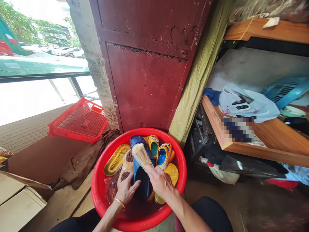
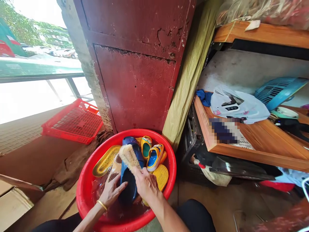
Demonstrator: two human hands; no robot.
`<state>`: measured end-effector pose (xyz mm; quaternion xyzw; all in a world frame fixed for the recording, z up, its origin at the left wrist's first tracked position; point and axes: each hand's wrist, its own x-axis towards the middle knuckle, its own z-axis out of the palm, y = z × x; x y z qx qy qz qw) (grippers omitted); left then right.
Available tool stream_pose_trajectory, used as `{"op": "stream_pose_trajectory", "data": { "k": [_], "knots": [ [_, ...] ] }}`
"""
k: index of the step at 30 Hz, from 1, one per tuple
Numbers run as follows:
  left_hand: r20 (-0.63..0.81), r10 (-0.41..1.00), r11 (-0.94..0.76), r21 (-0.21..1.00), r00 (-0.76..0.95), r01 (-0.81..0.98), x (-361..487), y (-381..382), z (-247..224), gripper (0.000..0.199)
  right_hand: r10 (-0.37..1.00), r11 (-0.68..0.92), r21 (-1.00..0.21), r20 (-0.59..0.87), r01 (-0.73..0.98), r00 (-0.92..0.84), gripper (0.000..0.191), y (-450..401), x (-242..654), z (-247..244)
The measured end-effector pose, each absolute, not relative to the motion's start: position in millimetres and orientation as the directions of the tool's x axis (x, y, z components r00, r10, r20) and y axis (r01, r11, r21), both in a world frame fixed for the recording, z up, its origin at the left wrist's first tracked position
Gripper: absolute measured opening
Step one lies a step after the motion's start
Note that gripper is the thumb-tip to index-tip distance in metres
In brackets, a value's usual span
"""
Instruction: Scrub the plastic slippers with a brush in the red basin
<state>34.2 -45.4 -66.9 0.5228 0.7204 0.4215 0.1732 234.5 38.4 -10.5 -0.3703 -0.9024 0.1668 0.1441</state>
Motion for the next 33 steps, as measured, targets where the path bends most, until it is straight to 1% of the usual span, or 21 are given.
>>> {"op": "stream_pose_trajectory", "data": {
  "k": [2, 5, 7, 9, 12, 14, 17, 19, 21, 24, 27, 30, 32, 33],
  "knots": [
    [0.262, 0.882, 0.113, 0.690, -0.392, 0.715, 34, -47, -69, 0.029, 0.720, 0.674, -0.328, 0.088, 0.662, -0.689, 0.053, 40, 239, -8],
    [0.294, 0.862, 0.182, 0.580, -0.412, 0.794, 29, -46, -73, 0.030, 0.725, 0.666, -0.322, 0.064, 0.673, -0.686, 0.050, 50, 252, -8],
    [0.326, 0.870, 0.156, 0.529, -0.369, 0.834, 27, -44, -77, 0.035, 0.726, 0.661, -0.330, 0.054, 0.674, -0.685, 0.049, 58, 263, -10],
    [0.380, 0.872, 0.094, 0.489, -0.308, 0.867, 28, -42, -81, 0.042, 0.745, 0.644, -0.309, 0.044, 0.700, -0.666, 0.049, 63, 273, -10],
    [0.437, 0.859, 0.040, 0.462, -0.266, 0.886, 31, -40, -86, 0.047, 0.818, 0.566, -0.234, 0.044, 0.790, -0.573, 0.049, 62, 283, -5],
    [0.451, 0.853, 0.029, 0.463, -0.263, 0.886, 34, -41, -89, 0.046, 0.822, 0.564, -0.229, 0.065, 0.793, -0.565, 0.050, 55, 282, 0],
    [0.464, 0.849, 0.010, 0.462, -0.251, 0.887, 36, -41, -91, 0.048, 0.712, 0.687, -0.267, 0.066, 0.676, -0.699, 0.052, 38, 271, 4],
    [0.457, 0.855, 0.007, 0.466, -0.247, 0.885, 36, -41, -93, 0.050, 0.673, 0.721, -0.243, 0.028, 0.648, -0.739, 0.054, 30, 263, 3],
    [0.411, 0.874, 0.031, 0.487, -0.260, 0.873, 35, -39, -95, 0.051, 0.685, 0.710, -0.223, -0.001, 0.668, -0.728, 0.055, 28, 256, -1],
    [0.295, 0.907, 0.098, 0.544, -0.300, 0.833, 33, -37, -97, 0.051, 0.706, 0.684, -0.277, 0.018, 0.675, -0.708, 0.053, 35, 252, -7],
    [0.211, 0.927, 0.105, 0.647, -0.309, 0.755, 35, -39, -93, 0.059, 0.723, 0.668, -0.304, 0.044, 0.680, -0.690, 0.052, 46, 254, -13],
    [0.173, 0.945, 0.026, 0.807, -0.279, 0.589, 45, -46, -85, 0.073, 0.795, 0.594, -0.273, 0.056, 0.757, -0.604, 0.054, 59, 262, -17],
    [0.126, 0.951, 0.005, 0.908, -0.283, 0.420, 53, -50, -78, 0.077, 0.851, 0.519, -0.265, 0.065, 0.813, -0.522, 0.054, 65, 269, -15],
    [0.078, 0.950, 0.024, 0.947, -0.304, 0.320, 56, -51, -74, 0.078, 0.866, 0.493, -0.286, 0.067, 0.822, -0.496, 0.054, 67, 272, -11]
  ]
}}
